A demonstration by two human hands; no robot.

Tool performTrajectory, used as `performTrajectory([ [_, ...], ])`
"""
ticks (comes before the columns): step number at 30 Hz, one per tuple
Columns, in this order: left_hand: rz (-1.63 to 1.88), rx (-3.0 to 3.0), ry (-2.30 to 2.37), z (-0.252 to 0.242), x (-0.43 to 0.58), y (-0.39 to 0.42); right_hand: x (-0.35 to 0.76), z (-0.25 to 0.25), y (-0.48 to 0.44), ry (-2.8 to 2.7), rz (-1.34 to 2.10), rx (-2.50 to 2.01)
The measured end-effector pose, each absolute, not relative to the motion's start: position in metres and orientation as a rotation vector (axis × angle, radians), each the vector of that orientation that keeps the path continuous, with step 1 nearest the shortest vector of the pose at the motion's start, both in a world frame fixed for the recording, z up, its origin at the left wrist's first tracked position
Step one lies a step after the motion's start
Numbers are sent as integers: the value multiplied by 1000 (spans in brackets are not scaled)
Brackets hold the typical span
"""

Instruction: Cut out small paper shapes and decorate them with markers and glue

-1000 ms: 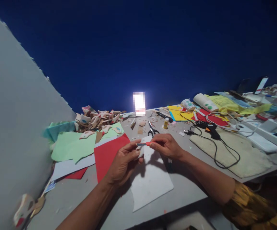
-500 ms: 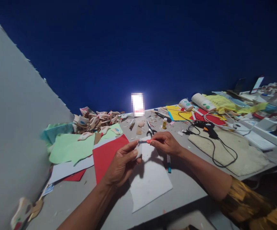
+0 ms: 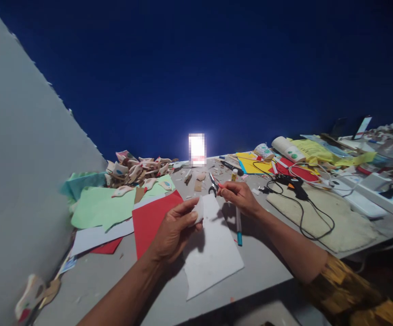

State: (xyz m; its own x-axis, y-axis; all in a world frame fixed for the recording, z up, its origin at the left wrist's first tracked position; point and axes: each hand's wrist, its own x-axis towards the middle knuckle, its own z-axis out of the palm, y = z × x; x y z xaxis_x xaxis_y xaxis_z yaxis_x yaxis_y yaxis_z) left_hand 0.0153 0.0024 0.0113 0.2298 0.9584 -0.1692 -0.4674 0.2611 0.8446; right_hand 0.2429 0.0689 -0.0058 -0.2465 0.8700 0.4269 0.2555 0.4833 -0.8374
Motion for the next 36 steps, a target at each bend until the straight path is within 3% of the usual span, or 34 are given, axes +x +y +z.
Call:
performTrajectory([
  [7,1165,989,1032,-5,16,8,234,-7,64,-1529,1211,-1001],
  [11,1129,1023,1049,-10,14,10,233,-8,66,-1608,1276,-1133],
  [14,1144,1027,1048,-11,14,11,233,-12,68,-1775,1141,-1318],
  [18,1182,1046,1024,-12,17,11,226,-14,63,-2135,639,-1635],
  [23,1194,1074,1026,-10,18,8,211,-14,48,-2350,251,-1716],
  [36,1099,1140,1197,-29,20,14,217,-9,59,-2272,381,-1773],
])
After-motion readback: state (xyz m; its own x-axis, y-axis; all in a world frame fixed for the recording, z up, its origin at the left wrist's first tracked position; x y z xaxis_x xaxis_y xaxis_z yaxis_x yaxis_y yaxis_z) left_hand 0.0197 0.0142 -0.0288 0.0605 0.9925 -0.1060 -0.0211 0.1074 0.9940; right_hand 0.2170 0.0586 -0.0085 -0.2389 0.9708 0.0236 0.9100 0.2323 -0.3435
